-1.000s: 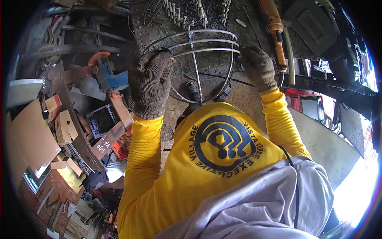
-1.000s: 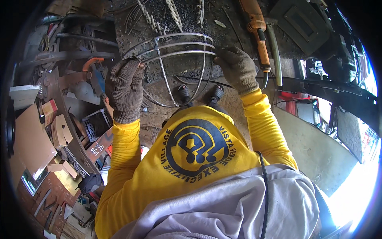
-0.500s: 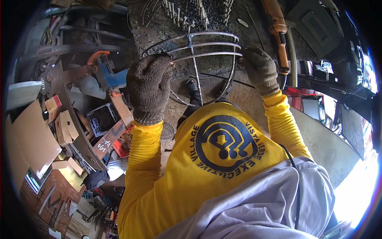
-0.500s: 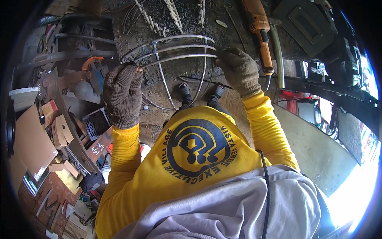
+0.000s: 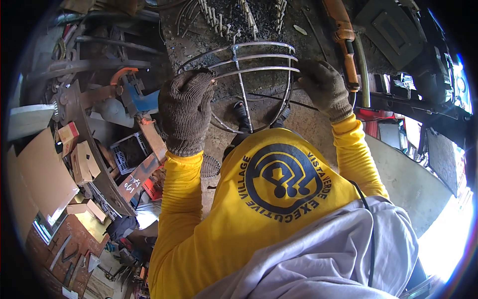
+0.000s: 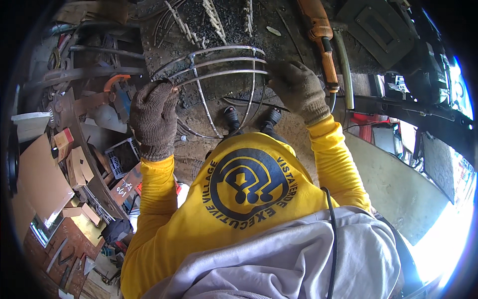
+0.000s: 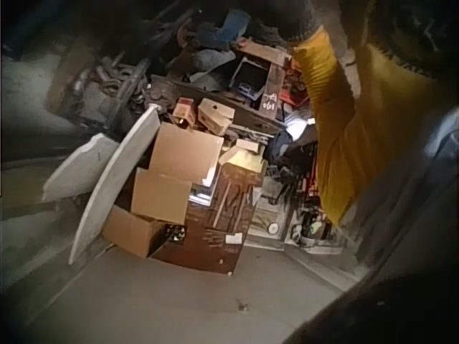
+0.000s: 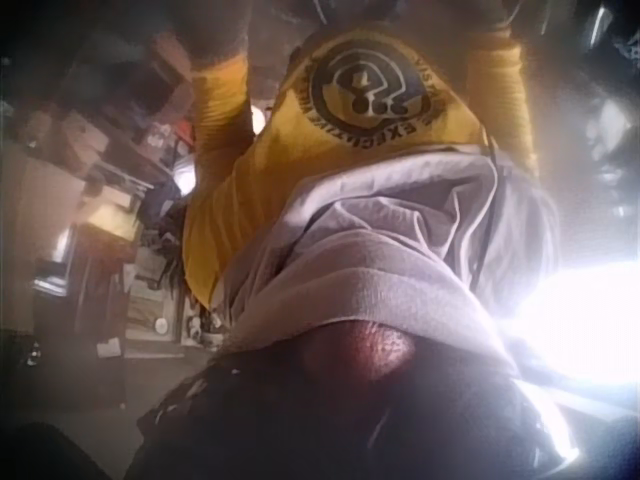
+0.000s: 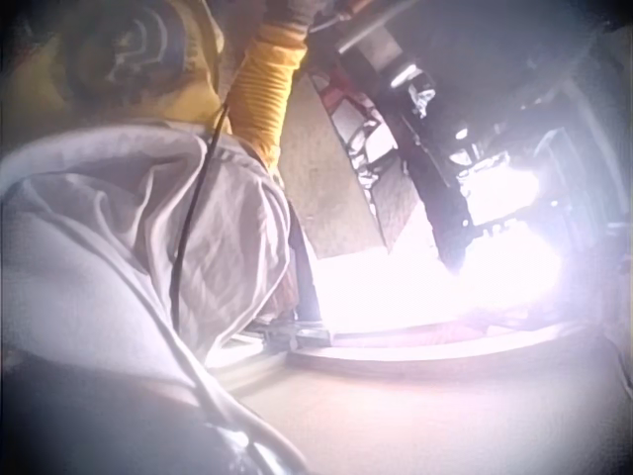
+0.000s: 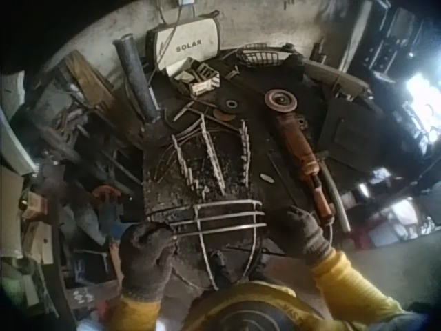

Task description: The person welds several metal wire components to a circular metal cage structure using a welding electrode and then uses an angle grinder to smooth the joints.

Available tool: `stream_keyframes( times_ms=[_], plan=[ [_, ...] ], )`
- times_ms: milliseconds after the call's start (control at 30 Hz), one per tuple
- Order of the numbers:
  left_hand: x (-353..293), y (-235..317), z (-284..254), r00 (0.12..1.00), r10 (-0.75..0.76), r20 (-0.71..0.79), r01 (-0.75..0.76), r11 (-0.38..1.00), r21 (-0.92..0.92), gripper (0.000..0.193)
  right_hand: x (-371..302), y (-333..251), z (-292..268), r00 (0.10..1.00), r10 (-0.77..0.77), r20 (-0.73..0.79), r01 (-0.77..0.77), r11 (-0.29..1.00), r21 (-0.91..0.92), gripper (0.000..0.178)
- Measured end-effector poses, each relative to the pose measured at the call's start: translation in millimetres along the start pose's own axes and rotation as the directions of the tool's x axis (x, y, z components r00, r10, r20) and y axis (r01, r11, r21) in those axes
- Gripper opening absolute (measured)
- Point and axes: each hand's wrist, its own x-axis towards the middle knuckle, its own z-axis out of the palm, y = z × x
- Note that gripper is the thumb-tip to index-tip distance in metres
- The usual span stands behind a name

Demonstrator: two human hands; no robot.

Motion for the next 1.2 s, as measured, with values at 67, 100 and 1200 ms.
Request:
stream_keyframes(
  times_ms=[67, 100, 1200],
  plan=[
    [-0.3, 0.0, -0.2, 1.0, -0.005, -0.001, 0.005, 1.0, -0.028, 0.025, -7.3, -5.1, -3.5, 0.997, 0.063, -0.043, -0.059, 0.993, 0.099, 0.035],
    [2.4, 0.8, 2.0, 1.0, 0.002, -0.001, -0.002, 0.999, -0.05, 0.024, -13.2, -3.8, -7.7, 0.993, 0.079, -0.092, -0.065, 0.988, 0.138, 0.036],
    [-3.7, 1.3, 8.0, 0.998, 0.02, -0.063, -0.01, 0.987, 0.158, 0.021, -110.4, 253.4, -260.8, 0.148, 0.242, -0.959, -0.764, 0.644, 0.044, 0.05]
  ],
)
